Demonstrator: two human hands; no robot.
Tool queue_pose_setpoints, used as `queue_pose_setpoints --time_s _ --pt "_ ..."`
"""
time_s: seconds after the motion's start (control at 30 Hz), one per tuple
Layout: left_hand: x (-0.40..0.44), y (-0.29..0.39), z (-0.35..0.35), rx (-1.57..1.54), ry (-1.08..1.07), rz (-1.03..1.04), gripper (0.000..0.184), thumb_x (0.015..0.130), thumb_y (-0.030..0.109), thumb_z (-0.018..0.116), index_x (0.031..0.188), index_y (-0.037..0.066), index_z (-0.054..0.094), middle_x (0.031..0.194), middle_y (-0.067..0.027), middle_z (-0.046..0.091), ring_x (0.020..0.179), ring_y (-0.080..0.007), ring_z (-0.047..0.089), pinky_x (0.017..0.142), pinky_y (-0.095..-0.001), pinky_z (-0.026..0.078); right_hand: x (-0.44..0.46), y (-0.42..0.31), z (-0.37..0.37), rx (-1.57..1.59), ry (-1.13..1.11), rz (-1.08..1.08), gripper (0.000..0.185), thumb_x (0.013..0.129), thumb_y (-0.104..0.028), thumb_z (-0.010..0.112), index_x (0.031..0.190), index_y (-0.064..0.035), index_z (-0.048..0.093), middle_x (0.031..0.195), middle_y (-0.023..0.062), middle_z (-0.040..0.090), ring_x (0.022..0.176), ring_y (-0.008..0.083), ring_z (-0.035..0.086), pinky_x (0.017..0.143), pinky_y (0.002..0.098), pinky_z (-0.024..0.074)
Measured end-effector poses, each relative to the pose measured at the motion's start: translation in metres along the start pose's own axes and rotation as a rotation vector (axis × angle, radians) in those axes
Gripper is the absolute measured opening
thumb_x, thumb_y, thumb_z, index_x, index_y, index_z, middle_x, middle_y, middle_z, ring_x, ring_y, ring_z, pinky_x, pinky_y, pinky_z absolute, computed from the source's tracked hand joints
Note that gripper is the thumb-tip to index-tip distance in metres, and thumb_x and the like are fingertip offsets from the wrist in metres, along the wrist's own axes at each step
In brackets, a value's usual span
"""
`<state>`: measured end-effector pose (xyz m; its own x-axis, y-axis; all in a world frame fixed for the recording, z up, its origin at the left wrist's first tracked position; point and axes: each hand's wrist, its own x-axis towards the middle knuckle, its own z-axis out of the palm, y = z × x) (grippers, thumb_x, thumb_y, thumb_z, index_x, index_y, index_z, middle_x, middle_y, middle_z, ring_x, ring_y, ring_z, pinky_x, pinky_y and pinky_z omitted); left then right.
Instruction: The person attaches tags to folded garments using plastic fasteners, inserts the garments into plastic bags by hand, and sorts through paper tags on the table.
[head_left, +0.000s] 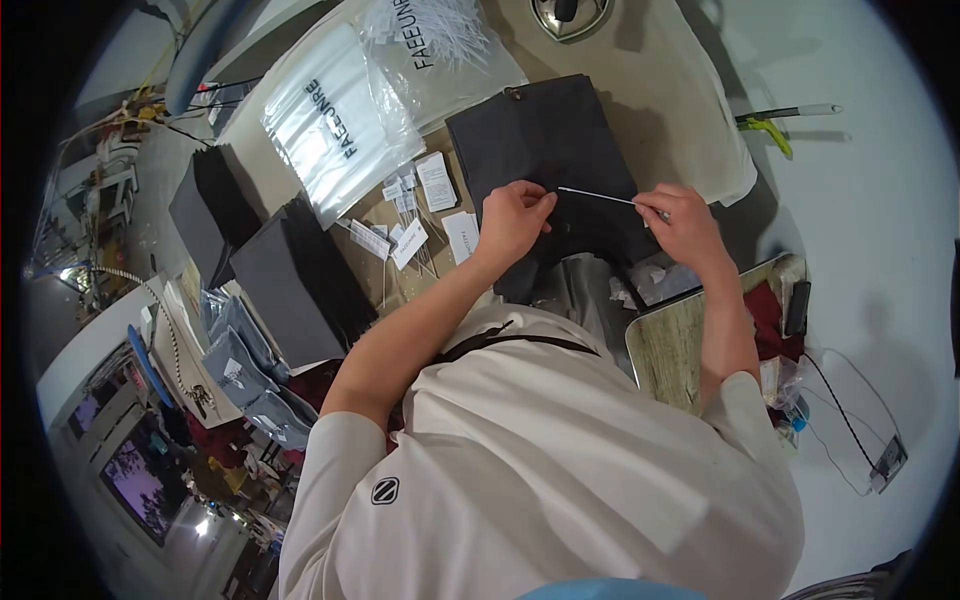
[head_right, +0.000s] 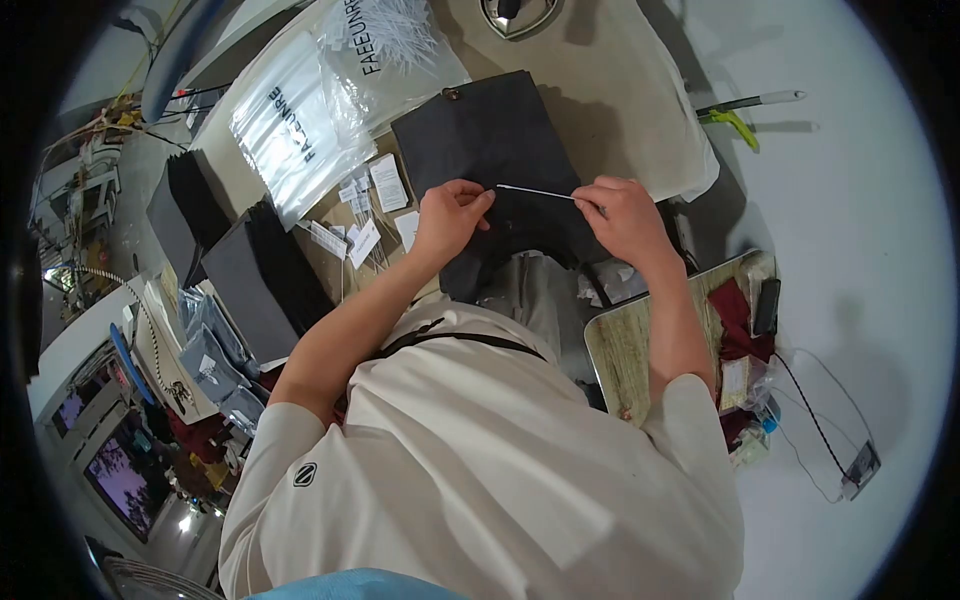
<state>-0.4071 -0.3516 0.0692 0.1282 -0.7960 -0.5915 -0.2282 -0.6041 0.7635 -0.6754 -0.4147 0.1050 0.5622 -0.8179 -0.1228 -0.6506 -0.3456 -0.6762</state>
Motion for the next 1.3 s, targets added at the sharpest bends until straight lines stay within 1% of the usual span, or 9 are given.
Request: queue_pose_setpoints --time_s 0.4,0.5,0.63,0.73,0.93,1.03,1.07,1.17,1.3 --pt "0.001 -0.013 0.008 -0.246 -0.045 0.124 0.021 0.099 0.015 0.068 0.100 -0.006 0.067 0.078 -0.0076 0.072 0.064 -0.0107 0.065 0.057 -0.0289 0.048 0.039 -0.004 0.039 0.010 0.005 -0.175 0.012 0.089 -0.015 0.069 0.095 -0.0063 0.075 0.082 0.0086 0.066 0.082 0.0316 0.065 0.080 0.0425 0.0484" --pt "-0.004 -0.015 -0.003 -0.172 0.042 0.112 0.018 0.098 0.014 0.067 0.100 -0.003 0.067 0.081 -0.0110 0.073 0.062 -0.0178 0.068 0.058 -0.0332 0.050 0.054 -0.019 0.057 -0.028 0.080 -0.289 0.013 0.088 -0.018 0.071 0.096 -0.0073 0.075 0.082 0.0068 0.066 0.083 0.0298 0.065 0.082 0.0427 0.0484" --pt "-0.006 -0.025 -0.026 0.430 0.191 0.463 0.015 0.095 0.013 0.066 0.103 0.000 0.069 0.086 -0.0161 0.073 0.062 -0.0292 0.068 0.061 -0.0380 0.053 0.050 -0.041 0.052 -0.238 0.593 -0.320 0.015 0.091 -0.021 0.072 0.094 -0.0068 0.074 0.075 0.0070 0.064 0.075 0.0251 0.067 0.074 0.0379 0.0497" --pt "-0.009 -0.023 -0.038 0.518 0.210 0.525 0.014 0.093 0.013 0.067 0.103 0.003 0.070 0.087 -0.0185 0.072 0.066 -0.0348 0.067 0.062 -0.0403 0.053 0.024 -0.015 0.052 0.273 0.288 0.445 0.020 0.096 -0.023 0.070 0.094 -0.0036 0.072 0.067 0.0067 0.062 0.066 0.0180 0.065 0.063 0.0310 0.0480" --pt "-0.015 -0.027 -0.058 0.771 0.230 0.567 0.015 0.094 0.015 0.067 0.101 0.002 0.069 0.084 -0.0159 0.072 0.072 -0.0308 0.071 0.063 -0.0421 0.056 0.027 0.000 0.091 0.645 -0.009 0.352 0.019 0.102 -0.019 0.063 0.097 -0.0007 0.067 0.065 -0.0005 0.058 0.059 0.0064 0.054 0.055 0.0249 0.0432" --pt "-0.017 -0.026 -0.058 0.206 -0.244 -0.080 0.019 0.098 0.017 0.065 0.099 -0.001 0.066 0.084 -0.0108 0.071 0.068 -0.0202 0.069 0.059 -0.0355 0.054 0.025 -0.014 0.101 0.749 -0.150 0.363 0.018 0.103 -0.017 0.060 0.095 -0.0015 0.064 0.066 -0.0014 0.058 0.058 0.0064 0.052 0.054 0.0246 0.0421" --pt "-0.019 -0.026 -0.053 0.206 -0.240 -0.084 0.019 0.098 0.017 0.065 0.099 -0.001 0.066 0.084 -0.0108 0.071 0.068 -0.0202 0.069 0.059 -0.0355 0.054 0.020 -0.023 0.104 0.759 -0.208 0.369 0.017 0.104 -0.016 0.059 0.094 -0.0023 0.063 0.066 -0.0015 0.058 0.058 0.0063 0.051 0.054 0.0245 0.0417" --pt "-0.019 -0.018 -0.028 -0.433 -0.194 -0.237 0.023 0.102 0.019 0.063 0.101 -0.004 0.064 0.082 -0.0070 0.070 0.068 -0.0123 0.065 0.059 -0.0284 0.052 0.015 -0.039 0.104 0.769 -0.316 0.375 0.017 0.105 -0.014 0.056 0.092 -0.0039 0.060 0.066 -0.0017 0.057 0.057 0.0060 0.050 0.054 0.0241 0.0408" --pt "-0.018 -0.009 -0.030 -0.428 -0.132 -0.184 0.022 0.103 0.018 0.061 0.102 -0.003 0.065 0.083 -0.0073 0.070 0.067 -0.0126 0.065 0.059 -0.0267 0.052 0.012 -0.037 0.108 0.815 -0.328 0.381 0.016 0.106 -0.013 0.054 0.094 -0.0048 0.059 0.068 -0.0015 0.058 0.059 0.0061 0.051 0.055 0.0234 0.0420"
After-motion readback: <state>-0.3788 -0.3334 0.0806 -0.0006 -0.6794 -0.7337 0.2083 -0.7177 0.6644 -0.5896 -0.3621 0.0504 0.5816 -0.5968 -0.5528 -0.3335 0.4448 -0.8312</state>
